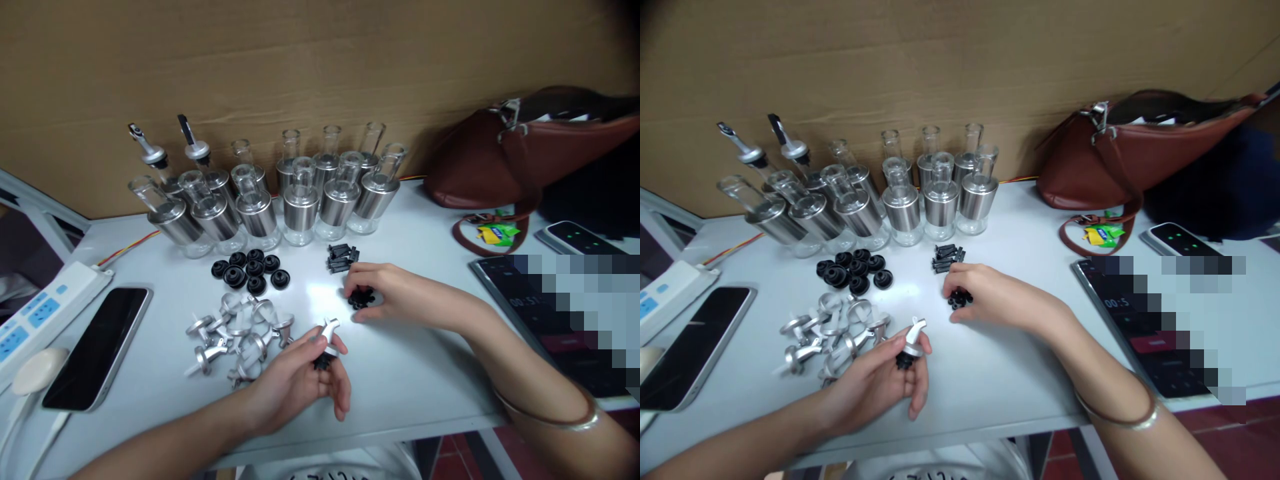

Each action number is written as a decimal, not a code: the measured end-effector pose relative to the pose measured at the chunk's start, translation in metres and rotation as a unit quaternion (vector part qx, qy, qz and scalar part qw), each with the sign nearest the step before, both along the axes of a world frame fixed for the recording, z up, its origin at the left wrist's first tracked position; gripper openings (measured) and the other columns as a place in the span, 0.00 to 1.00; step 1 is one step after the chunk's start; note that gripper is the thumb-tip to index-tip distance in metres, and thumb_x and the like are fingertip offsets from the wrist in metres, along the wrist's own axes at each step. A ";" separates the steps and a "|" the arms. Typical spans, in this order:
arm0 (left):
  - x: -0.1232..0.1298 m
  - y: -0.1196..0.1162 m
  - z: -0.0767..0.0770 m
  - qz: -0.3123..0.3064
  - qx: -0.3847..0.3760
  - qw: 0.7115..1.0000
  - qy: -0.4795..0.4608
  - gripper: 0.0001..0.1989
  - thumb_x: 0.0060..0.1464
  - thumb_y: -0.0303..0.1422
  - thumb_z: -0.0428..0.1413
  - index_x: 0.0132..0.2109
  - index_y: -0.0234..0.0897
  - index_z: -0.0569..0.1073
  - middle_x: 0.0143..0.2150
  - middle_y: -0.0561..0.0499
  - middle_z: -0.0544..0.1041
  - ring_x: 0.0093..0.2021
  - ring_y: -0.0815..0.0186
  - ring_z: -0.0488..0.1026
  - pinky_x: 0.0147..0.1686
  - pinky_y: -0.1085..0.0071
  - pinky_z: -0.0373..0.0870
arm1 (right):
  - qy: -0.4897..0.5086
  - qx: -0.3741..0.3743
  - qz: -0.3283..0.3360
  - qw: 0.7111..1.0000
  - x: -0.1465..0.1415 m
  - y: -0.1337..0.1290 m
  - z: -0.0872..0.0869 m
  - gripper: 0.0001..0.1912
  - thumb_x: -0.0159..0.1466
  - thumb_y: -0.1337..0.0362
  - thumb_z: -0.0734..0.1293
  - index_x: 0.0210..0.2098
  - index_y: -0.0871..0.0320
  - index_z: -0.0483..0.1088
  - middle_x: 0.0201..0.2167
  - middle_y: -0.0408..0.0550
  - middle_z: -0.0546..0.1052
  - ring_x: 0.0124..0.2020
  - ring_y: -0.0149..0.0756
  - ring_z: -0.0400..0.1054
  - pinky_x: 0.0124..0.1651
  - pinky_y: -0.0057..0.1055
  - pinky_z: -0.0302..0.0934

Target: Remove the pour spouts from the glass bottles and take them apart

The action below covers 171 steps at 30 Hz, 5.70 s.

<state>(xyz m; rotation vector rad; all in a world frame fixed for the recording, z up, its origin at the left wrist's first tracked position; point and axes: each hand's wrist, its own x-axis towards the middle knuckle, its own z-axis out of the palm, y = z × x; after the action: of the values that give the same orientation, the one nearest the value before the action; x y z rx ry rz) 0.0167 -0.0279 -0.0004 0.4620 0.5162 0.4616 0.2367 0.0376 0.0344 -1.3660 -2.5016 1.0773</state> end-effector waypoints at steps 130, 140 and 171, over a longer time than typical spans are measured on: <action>0.000 0.003 0.005 -0.062 0.012 0.997 0.047 0.09 0.36 0.24 0.56 0.24 0.36 0.62 0.14 0.63 0.55 0.15 0.80 0.47 0.21 0.71 0.40 | 0.074 -0.037 0.096 0.992 -0.044 -0.034 0.007 0.17 0.67 0.53 0.59 0.28 0.58 0.63 0.25 0.43 0.70 0.27 0.30 0.62 0.31 0.26 0.53; -0.006 0.000 0.016 -0.194 -0.049 0.978 0.054 0.05 0.34 0.25 0.53 0.24 0.37 0.64 0.09 0.63 0.54 0.09 0.77 0.46 0.15 0.74 0.39 | 0.121 -0.048 0.134 0.982 -0.045 -0.041 0.013 0.19 0.68 0.57 0.56 0.26 0.60 0.66 0.19 0.42 0.68 0.20 0.27 0.59 0.29 0.25 0.52; -0.028 0.014 0.043 -0.246 0.039 0.957 0.151 0.14 0.39 0.27 0.53 0.15 0.39 0.55 0.08 0.59 0.52 0.09 0.76 0.46 0.11 0.75 0.38 | 0.232 0.130 0.153 0.952 -0.040 -0.041 0.025 0.21 0.71 0.58 0.52 0.29 0.60 0.69 0.21 0.44 0.69 0.25 0.31 0.58 0.34 0.28 0.55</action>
<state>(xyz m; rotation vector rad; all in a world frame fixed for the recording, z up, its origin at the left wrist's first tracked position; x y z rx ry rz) -0.0115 -0.0144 0.0431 0.7201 0.6538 -0.0711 0.1962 -0.0037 0.0590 -0.5831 -2.4193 0.9319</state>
